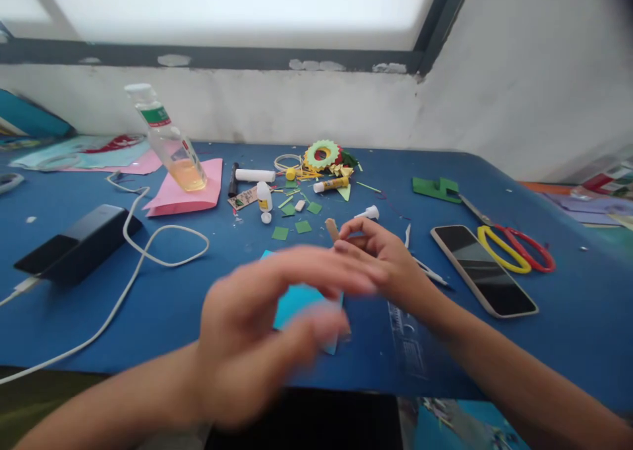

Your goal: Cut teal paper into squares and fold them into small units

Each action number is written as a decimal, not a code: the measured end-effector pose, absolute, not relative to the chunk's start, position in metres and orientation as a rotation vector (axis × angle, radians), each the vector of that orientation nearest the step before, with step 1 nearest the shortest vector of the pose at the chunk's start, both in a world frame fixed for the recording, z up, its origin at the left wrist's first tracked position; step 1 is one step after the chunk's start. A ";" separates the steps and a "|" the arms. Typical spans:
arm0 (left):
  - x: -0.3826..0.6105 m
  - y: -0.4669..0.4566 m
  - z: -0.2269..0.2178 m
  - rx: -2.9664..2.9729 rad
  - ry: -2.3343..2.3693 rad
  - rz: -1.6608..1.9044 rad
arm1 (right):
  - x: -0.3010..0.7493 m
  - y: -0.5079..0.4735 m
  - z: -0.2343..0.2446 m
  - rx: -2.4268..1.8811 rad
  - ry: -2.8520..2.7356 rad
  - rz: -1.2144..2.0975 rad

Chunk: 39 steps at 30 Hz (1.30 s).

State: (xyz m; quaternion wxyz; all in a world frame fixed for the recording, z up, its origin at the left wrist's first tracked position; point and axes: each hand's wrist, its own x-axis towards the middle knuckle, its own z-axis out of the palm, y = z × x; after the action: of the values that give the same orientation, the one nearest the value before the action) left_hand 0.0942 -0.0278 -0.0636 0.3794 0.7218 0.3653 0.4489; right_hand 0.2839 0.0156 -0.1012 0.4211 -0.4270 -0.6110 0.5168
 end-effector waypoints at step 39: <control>0.095 0.024 -0.098 1.671 0.990 0.901 | 0.268 -0.009 -0.115 -1.153 -1.218 1.532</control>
State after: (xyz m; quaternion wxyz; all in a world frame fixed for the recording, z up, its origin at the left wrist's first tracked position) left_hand 0.0949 0.0239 -0.0983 0.4797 0.6847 0.4058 0.3692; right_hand 0.2677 -0.0088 -0.1151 0.4215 -0.4603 -0.4864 0.6116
